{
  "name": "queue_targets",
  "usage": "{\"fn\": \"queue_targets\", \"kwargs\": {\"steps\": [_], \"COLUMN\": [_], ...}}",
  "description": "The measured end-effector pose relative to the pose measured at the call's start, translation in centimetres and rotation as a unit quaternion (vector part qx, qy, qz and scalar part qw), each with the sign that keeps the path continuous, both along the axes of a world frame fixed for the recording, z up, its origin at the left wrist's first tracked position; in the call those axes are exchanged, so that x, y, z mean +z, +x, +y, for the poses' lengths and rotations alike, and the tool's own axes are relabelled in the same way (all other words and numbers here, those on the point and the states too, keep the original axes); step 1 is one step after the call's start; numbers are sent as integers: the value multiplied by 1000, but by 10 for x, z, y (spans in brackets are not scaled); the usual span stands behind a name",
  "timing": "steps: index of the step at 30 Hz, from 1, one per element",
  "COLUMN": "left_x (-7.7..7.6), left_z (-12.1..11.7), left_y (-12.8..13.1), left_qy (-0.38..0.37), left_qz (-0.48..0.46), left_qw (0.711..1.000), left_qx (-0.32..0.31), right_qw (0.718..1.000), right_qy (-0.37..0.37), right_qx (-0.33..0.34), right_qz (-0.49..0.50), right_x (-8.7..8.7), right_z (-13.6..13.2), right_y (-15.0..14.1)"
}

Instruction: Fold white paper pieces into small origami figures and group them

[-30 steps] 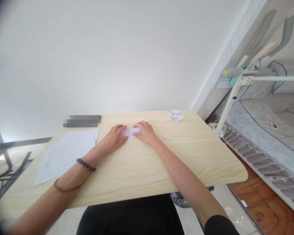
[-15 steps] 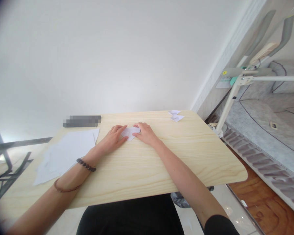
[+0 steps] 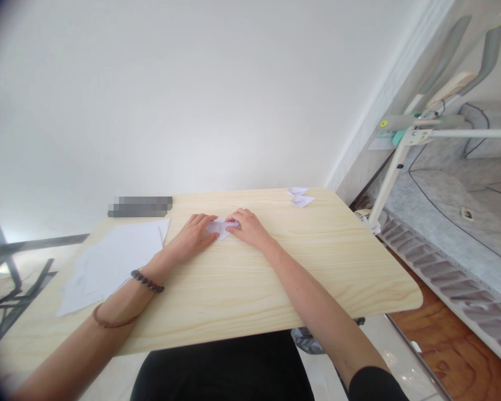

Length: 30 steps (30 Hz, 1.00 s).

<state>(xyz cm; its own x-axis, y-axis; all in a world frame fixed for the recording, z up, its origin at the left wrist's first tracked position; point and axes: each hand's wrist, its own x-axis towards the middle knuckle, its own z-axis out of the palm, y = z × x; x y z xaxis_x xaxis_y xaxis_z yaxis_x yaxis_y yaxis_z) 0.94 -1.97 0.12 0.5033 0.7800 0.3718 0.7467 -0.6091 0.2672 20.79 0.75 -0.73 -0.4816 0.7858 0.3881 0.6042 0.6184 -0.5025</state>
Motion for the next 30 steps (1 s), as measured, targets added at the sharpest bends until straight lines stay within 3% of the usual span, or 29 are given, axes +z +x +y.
{"fn": "queue_targets", "kwargs": {"steps": [10, 30], "left_x": [-2, 6], "left_z": [1, -2], "left_y": [-2, 1], "left_qy": [16, 32], "left_qz": [33, 94], "left_qw": [999, 995], "left_qx": [-9, 0], "right_qw": [999, 999], "right_qy": [7, 41], "right_qx": [22, 0], "right_qz": [25, -1], "right_x": [-3, -6], "right_z": [1, 1], "right_y": [1, -1]}}
